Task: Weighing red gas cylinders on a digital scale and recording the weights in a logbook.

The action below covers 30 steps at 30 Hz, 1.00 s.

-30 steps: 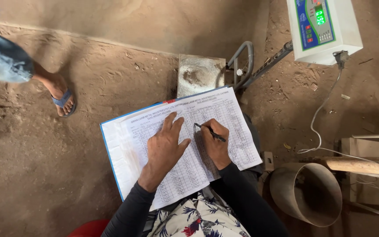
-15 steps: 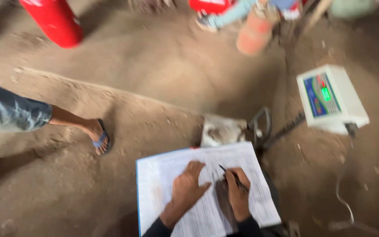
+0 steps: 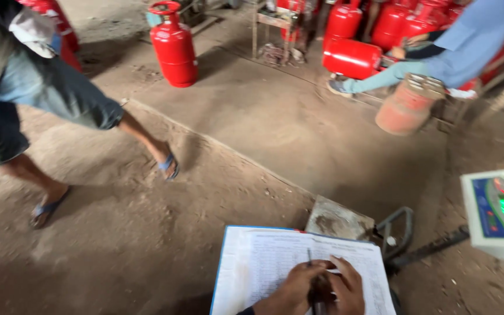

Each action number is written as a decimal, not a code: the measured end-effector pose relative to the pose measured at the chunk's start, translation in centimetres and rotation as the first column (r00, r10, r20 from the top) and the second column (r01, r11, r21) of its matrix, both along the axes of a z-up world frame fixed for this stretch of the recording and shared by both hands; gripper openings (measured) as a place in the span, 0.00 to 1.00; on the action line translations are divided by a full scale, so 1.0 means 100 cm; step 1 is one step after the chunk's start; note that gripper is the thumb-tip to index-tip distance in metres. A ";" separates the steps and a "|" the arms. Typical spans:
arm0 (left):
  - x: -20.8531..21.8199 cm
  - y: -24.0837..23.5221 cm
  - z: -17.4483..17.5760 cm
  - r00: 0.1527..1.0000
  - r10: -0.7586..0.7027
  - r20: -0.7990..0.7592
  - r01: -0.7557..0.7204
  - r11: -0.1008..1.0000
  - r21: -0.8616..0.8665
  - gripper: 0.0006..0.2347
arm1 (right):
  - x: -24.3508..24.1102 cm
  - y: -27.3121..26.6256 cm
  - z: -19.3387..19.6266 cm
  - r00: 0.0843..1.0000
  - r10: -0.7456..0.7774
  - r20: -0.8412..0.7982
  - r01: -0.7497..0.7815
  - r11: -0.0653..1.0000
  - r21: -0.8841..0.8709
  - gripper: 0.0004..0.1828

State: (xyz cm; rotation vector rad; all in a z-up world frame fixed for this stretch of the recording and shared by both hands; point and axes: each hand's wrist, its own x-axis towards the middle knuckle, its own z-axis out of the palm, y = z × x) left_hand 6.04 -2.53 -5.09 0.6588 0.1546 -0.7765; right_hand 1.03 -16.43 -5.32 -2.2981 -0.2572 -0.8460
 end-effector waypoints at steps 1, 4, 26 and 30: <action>0.002 -0.002 0.002 0.998 -0.029 0.051 0.030 0.999 -0.017 0.10 | 0.006 -0.011 -0.013 0.995 0.066 -0.081 -0.055 0.990 0.129 0.18; 0.003 0.010 0.035 0.885 -0.057 0.462 -0.041 0.979 0.198 0.09 | 0.058 -0.143 -0.185 1.000 -0.026 -0.009 0.027 0.995 0.092 0.14; 0.017 0.000 -0.037 0.201 -0.520 0.830 -0.511 0.667 0.542 0.07 | 0.120 -0.242 -0.370 0.880 -0.123 -0.460 0.340 0.838 0.426 0.29; 0.017 0.003 -0.027 0.253 -0.559 0.790 -0.457 0.650 0.607 0.07 | 0.129 -0.254 -0.362 0.825 0.008 -0.565 0.316 0.822 0.474 0.29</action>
